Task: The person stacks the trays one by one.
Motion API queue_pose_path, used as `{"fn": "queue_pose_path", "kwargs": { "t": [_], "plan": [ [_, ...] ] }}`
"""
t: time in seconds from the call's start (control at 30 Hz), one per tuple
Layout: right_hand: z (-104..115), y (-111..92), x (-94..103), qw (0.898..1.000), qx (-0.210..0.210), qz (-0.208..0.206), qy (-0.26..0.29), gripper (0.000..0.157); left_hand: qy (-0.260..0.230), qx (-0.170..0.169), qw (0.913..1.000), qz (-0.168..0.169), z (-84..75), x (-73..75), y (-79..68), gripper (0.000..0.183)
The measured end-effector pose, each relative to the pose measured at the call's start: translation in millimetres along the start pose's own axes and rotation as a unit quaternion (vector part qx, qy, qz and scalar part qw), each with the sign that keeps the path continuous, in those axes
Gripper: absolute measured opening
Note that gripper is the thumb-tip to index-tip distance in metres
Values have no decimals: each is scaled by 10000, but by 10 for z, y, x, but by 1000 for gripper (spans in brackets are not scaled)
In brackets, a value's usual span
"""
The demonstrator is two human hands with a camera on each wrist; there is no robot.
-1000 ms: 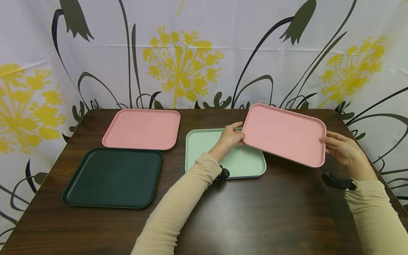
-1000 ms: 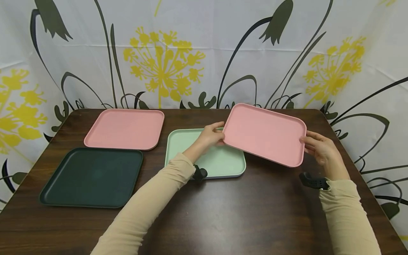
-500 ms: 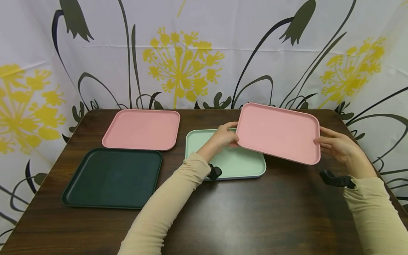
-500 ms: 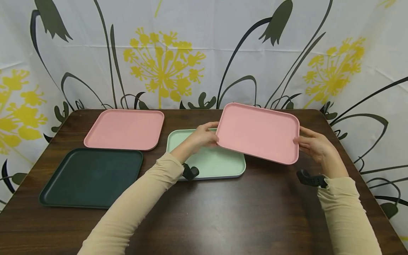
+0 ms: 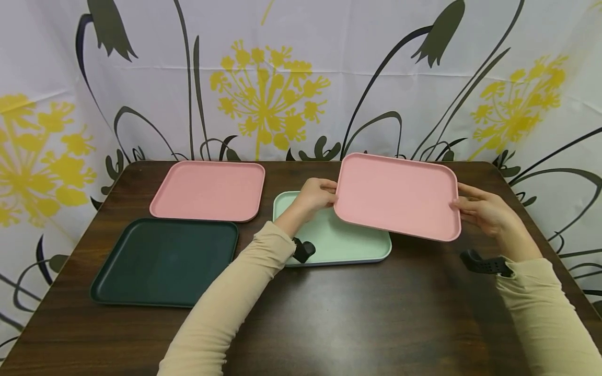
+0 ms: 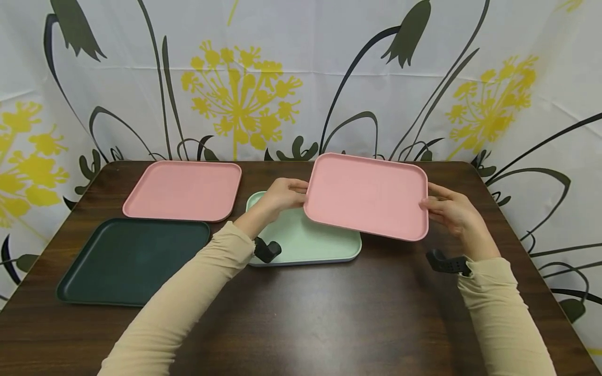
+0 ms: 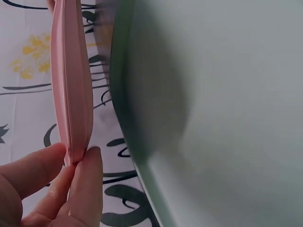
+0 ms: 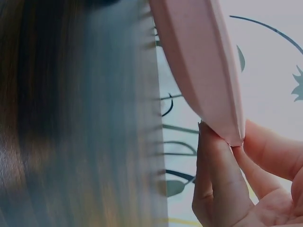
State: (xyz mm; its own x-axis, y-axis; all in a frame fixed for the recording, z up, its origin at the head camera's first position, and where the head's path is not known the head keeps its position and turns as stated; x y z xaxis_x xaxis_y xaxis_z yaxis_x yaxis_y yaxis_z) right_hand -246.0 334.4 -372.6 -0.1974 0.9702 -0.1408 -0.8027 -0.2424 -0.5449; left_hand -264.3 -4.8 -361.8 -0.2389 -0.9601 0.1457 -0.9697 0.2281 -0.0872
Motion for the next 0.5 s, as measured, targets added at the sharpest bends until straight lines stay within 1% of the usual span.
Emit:
{"fn": "queue_pose_path", "kwargs": {
  "t": [0.07,0.1,0.23,0.33,0.4,0.5],
  "plan": [
    [15,2,-43,9999,10,-28,-129,83,77,-23,10000,-51,-13,40,-9,33],
    [23,2,-67,9998,36,-12,-175,86,121,-35,9999,-73,-22,59,-18,33],
    [45,4,-150,9994,150,-64,-310,78,204,-85,9997,-62,-47,135,-63,39],
    [59,11,-221,9990,178,-117,-396,72,335,-87,9994,73,-45,192,-107,49],
    [68,19,-271,9984,148,-190,-519,73,441,-75,9988,190,-36,229,-140,53],
    [78,31,-351,9966,56,-306,-763,77,565,-20,9979,303,-19,282,-190,54]
  ]
}}
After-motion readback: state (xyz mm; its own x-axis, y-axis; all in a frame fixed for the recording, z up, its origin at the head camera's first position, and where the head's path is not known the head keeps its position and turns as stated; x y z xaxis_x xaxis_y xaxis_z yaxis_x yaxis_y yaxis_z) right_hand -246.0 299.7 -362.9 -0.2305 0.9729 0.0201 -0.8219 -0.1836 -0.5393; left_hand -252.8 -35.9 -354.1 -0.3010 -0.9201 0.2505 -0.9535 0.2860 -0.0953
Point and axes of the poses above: each hand's wrist, its own y-axis towards the middle knuckle, its own x-axis out of the back of the hand, z = x × y, the point moved 5 cm from there along y, towards the middle knuckle, and after that the axes turned 15 degrees about -x, right-handed, at the moved point
